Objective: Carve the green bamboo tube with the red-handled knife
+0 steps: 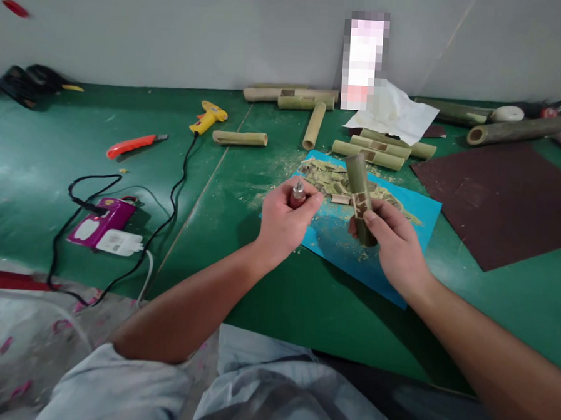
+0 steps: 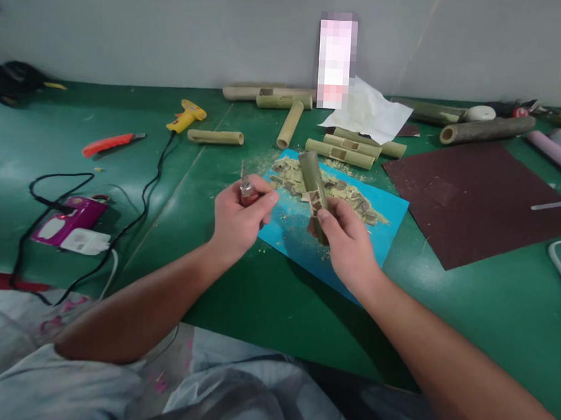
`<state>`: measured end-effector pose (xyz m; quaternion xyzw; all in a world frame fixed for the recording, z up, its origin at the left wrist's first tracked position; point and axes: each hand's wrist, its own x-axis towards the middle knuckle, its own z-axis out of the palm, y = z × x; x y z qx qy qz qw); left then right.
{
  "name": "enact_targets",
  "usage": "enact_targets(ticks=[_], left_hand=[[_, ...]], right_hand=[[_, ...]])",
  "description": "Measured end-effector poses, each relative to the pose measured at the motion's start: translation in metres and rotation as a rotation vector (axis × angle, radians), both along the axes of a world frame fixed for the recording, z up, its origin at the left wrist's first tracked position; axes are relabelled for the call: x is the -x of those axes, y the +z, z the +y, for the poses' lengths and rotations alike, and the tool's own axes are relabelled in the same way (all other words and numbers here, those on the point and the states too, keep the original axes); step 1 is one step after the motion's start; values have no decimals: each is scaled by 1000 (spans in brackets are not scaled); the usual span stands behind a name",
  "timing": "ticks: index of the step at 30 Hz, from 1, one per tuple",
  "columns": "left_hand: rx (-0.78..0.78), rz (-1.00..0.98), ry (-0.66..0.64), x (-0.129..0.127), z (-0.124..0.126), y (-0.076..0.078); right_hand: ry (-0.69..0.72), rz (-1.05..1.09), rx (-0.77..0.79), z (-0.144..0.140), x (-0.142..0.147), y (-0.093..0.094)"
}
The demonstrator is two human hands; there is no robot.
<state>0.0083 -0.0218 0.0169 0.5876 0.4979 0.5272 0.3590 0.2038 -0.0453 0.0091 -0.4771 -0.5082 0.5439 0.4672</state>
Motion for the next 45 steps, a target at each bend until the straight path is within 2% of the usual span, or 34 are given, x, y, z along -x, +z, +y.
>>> enact_targets(ticks=[2,5,9,13,16,19,22,26,28,31,35,38,41,45], left_hand=[[103,-47,4,2,4,2],[213,-31,-69,3,8,3],[134,124,-104,2,10,0],[51,222,-110,-1,6,-4],[41,168,-151,-6,2,-6],[120,42,-206,-9,1,-5],[182,-53,-240,-10,2,-4],[229,-29,-232,-8,2,-4],[183,-5,-205,-7,1,-4],[1,98,-191,-7,-4,-3],[-220,321,-223,-8,-11,-5],[-321,370,-266,-9,-13,-7],[-306,360,-285,-10,-13,-8],[-157,278,-251,-8,-9,-11]], right_hand=[[-26,6,5,2,-1,0],[-44,3,-5,4,-3,-2],[-70,-14,-35,4,-3,-6],[-23,18,-42,5,-4,-9],[9,86,-62,6,-3,-11],[8,115,-60,8,-3,-14],[30,93,-51,8,-3,-17],[32,-15,-67,7,-5,-15],[-19,-68,-121,7,-8,-11],[-102,-91,-233,6,-12,-6],[-67,-99,-384,3,-14,3],[-41,-161,-475,-3,-12,13],[-75,-218,-489,-7,-8,23],[-168,-103,-443,-1,-9,29]])
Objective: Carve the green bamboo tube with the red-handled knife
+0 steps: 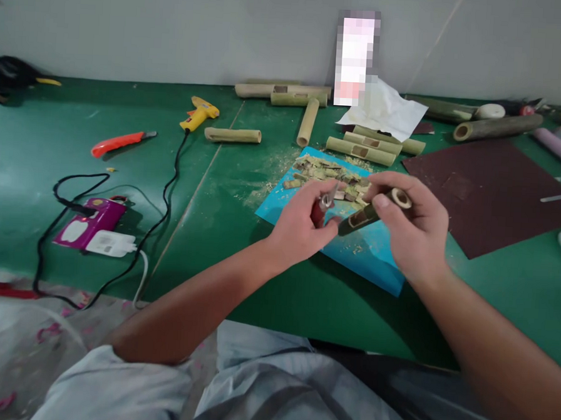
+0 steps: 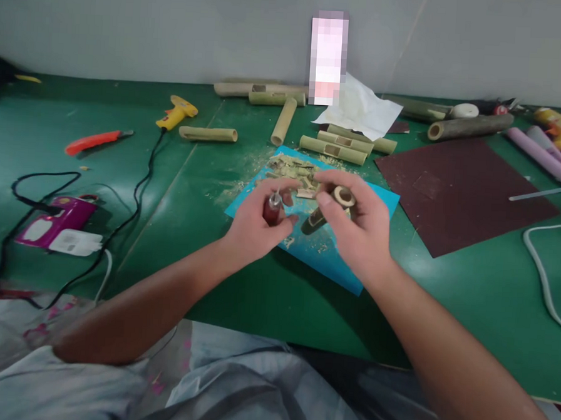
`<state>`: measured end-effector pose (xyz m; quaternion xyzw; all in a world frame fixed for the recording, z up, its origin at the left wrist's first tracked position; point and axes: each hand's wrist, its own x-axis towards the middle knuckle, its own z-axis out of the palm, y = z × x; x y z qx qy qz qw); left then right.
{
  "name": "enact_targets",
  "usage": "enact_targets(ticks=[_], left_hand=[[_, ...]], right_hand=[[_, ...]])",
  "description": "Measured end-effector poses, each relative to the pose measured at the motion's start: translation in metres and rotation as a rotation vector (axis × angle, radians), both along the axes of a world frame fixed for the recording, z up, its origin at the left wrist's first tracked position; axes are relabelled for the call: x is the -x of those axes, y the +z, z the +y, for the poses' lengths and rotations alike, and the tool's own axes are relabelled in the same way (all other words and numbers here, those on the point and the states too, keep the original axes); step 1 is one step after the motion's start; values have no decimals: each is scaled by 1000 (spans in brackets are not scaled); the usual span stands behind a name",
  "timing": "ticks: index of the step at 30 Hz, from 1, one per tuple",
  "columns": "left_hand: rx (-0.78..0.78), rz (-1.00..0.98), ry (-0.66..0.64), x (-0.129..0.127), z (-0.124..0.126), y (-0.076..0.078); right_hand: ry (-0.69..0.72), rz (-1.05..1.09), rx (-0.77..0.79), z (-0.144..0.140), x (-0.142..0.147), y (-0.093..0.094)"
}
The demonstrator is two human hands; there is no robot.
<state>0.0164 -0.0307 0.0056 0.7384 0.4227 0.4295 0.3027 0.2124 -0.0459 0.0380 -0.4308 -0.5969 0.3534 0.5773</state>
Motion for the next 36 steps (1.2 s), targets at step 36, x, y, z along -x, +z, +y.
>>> enact_targets(ticks=[36], left_hand=[[-67,428,-27,31,10,11]], right_hand=[[-41,238,-38,34,-22,-17]])
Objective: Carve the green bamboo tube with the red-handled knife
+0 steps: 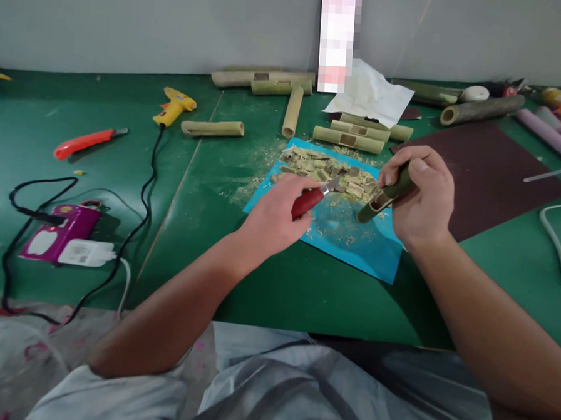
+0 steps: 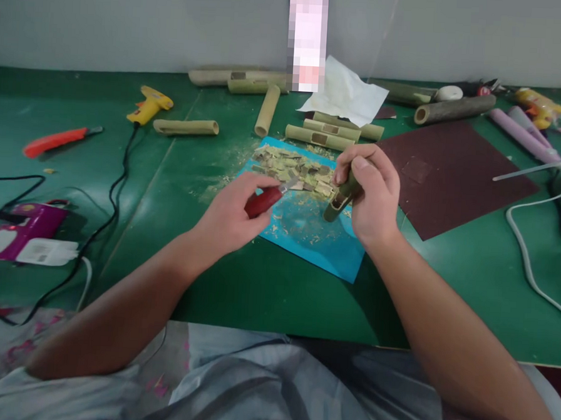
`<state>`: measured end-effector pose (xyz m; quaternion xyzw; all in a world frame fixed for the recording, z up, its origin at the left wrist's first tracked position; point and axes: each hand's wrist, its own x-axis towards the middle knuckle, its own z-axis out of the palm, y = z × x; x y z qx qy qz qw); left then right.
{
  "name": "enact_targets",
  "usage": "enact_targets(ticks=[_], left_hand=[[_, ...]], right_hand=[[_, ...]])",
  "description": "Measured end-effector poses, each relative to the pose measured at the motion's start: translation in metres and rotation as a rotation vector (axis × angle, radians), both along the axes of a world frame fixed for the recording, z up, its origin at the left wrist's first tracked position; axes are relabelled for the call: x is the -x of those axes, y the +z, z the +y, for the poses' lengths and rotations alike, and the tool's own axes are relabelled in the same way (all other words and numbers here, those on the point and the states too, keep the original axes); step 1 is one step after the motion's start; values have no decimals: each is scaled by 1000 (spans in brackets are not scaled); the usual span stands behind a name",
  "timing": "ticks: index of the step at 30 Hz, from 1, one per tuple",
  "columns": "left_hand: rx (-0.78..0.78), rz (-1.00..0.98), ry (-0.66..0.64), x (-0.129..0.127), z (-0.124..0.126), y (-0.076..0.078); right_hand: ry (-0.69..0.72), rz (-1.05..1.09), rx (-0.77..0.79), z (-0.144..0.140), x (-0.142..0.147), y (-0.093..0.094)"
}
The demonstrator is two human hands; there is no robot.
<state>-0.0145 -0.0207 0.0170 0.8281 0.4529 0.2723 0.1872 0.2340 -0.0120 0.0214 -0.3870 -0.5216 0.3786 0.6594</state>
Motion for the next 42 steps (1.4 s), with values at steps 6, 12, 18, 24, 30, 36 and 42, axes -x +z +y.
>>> enact_targets(ticks=[6,12,18,24,30,36,42], left_hand=[[7,38,-124,-4,-5,13],[-83,2,-247,-7,-3,36],[-521,83,-310,-12,5,23],[-534,182,-245,-13,4,9],[-366,81,-268,-10,5,4],[-223,-77,-243,-9,1,4],[183,-330,-130,-18,-10,14]], right_hand=[[22,-30,-2,12,-7,5],[64,26,69,20,-3,19],[10,-115,155,21,6,22],[-63,-104,160,27,5,16],[11,188,104,31,-4,11],[61,288,83,34,-11,6],[74,211,-51,24,-5,-1]])
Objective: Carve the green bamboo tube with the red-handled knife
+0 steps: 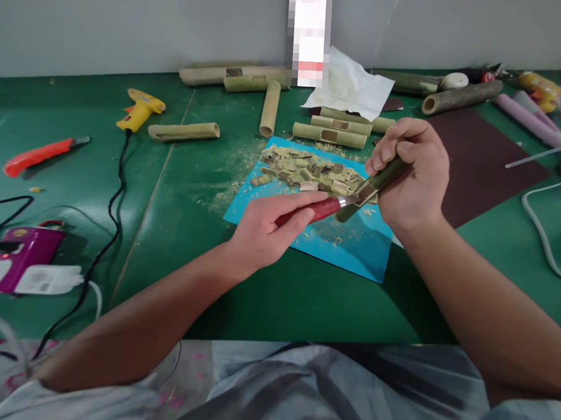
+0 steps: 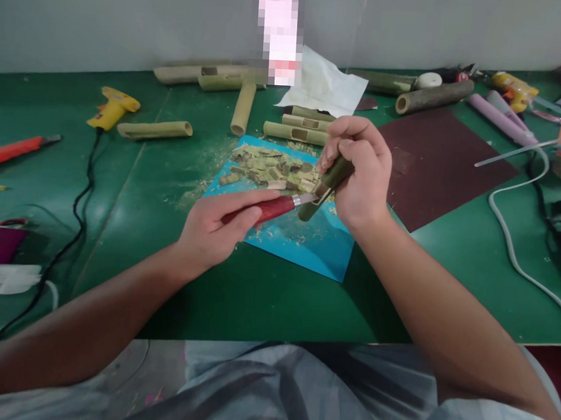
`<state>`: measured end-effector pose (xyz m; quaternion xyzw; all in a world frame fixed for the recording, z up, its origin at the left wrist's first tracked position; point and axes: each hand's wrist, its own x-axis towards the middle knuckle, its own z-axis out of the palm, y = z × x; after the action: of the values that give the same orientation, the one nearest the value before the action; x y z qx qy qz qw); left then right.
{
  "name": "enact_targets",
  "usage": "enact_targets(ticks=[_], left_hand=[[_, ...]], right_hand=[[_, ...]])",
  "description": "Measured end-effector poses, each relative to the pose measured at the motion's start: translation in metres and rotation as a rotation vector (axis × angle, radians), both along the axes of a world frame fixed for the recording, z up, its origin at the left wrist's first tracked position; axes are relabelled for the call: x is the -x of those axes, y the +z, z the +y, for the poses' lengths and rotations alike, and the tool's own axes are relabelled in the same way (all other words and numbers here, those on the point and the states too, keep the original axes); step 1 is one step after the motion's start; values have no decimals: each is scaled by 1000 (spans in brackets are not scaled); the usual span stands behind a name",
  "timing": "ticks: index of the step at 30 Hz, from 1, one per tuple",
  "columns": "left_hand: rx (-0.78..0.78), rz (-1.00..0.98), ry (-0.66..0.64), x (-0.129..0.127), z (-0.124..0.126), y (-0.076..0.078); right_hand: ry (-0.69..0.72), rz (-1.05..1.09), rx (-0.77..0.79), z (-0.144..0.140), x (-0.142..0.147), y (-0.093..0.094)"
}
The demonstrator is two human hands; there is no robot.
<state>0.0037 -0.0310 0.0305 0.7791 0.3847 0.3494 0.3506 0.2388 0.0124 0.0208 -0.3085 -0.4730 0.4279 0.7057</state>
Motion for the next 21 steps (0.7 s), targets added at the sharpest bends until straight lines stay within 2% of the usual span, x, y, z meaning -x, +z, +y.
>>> enact_targets(ticks=[3,6,10,14,21], left_hand=[[346,-109,91,-5,-3,5],[509,-163,83,-7,-2,8],[582,-181,58,-6,-4,10],[584,-237,19,-6,-8,10],[630,-370,-31,-6,-14,13]], right_hand=[[-18,-63,-67,-3,2,-3],[-59,-114,-107,-3,2,-6],[-103,-176,-118,-3,2,-11],[-129,-245,-129,-6,5,-12],[-69,-185,-193,-13,13,-7]])
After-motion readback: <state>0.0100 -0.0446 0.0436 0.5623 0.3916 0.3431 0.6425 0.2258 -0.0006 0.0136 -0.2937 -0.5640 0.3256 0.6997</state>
